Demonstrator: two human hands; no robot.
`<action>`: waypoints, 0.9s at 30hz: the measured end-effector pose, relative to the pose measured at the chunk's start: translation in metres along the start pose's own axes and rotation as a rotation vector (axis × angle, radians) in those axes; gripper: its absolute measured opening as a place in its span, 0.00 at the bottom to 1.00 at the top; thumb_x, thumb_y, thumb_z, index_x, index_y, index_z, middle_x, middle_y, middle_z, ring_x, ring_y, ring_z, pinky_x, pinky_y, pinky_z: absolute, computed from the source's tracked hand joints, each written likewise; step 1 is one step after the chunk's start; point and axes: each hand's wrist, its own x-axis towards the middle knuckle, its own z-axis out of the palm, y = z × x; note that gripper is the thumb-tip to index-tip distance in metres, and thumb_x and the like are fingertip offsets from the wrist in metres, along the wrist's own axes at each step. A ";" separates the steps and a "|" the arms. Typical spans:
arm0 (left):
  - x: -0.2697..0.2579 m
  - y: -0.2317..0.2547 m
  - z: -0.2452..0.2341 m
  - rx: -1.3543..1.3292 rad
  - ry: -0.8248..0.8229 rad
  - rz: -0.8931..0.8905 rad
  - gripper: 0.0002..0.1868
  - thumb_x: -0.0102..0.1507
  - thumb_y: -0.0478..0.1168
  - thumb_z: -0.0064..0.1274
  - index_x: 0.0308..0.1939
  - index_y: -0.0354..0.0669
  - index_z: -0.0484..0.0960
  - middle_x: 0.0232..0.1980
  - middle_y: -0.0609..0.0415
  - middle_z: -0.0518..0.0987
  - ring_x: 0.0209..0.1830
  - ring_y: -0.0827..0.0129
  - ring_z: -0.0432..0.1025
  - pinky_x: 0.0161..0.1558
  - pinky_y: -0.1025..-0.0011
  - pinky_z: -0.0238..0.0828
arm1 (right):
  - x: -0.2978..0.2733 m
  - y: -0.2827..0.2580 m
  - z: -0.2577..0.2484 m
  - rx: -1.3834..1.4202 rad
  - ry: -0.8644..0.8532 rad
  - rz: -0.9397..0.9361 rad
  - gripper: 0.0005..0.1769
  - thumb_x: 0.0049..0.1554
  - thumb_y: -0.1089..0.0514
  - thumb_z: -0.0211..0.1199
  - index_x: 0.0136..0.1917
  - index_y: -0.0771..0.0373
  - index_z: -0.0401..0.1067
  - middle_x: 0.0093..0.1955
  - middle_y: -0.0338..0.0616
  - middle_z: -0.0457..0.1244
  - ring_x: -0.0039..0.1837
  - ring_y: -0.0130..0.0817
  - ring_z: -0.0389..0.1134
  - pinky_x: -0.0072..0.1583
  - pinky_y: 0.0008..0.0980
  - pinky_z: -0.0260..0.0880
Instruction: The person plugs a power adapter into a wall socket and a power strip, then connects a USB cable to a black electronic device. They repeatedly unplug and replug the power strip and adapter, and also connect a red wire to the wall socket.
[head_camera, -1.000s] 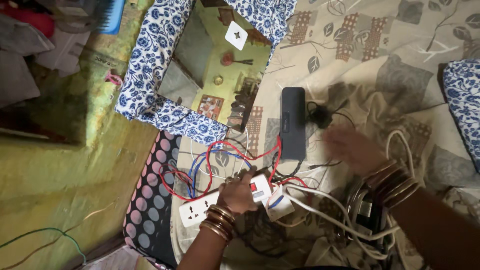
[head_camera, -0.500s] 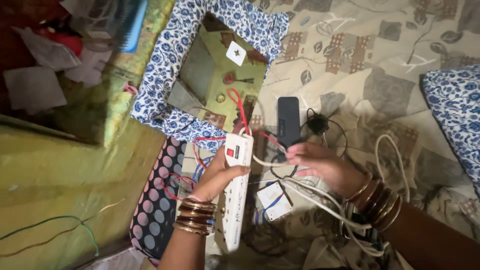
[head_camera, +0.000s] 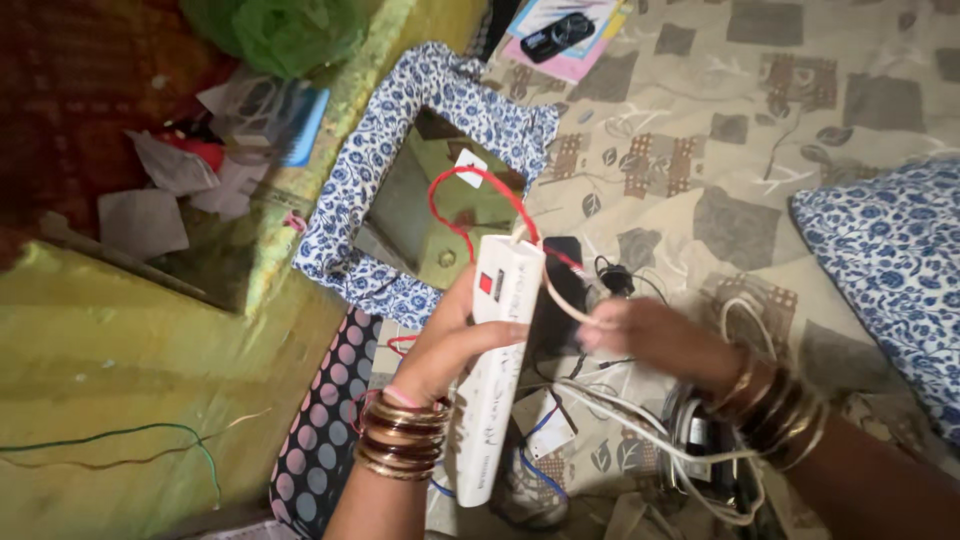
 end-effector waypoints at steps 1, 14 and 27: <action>-0.004 0.004 -0.002 -0.008 0.031 -0.021 0.36 0.54 0.38 0.61 0.66 0.36 0.70 0.55 0.55 0.78 0.55 0.72 0.72 0.58 0.72 0.69 | -0.010 0.004 -0.017 0.064 0.105 -0.247 0.14 0.61 0.51 0.60 0.49 0.62 0.79 0.43 0.40 0.70 0.46 0.27 0.71 0.51 0.27 0.72; -0.030 0.048 0.018 0.503 0.179 -0.026 0.40 0.45 0.40 0.70 0.59 0.37 0.72 0.46 0.54 0.81 0.46 0.71 0.76 0.51 0.72 0.74 | -0.100 -0.016 -0.089 0.023 0.848 -0.087 0.13 0.61 0.54 0.61 0.45 0.66 0.78 0.37 0.38 0.70 0.42 0.27 0.68 0.47 0.25 0.66; -0.067 -0.016 0.083 0.829 0.372 -0.133 0.42 0.41 0.46 0.77 0.56 0.43 0.74 0.47 0.51 0.84 0.48 0.61 0.80 0.50 0.66 0.75 | -0.134 -0.061 -0.097 1.080 0.049 -0.382 0.12 0.70 0.55 0.56 0.52 0.67 0.71 0.32 0.31 0.58 0.40 0.27 0.64 0.38 0.24 0.62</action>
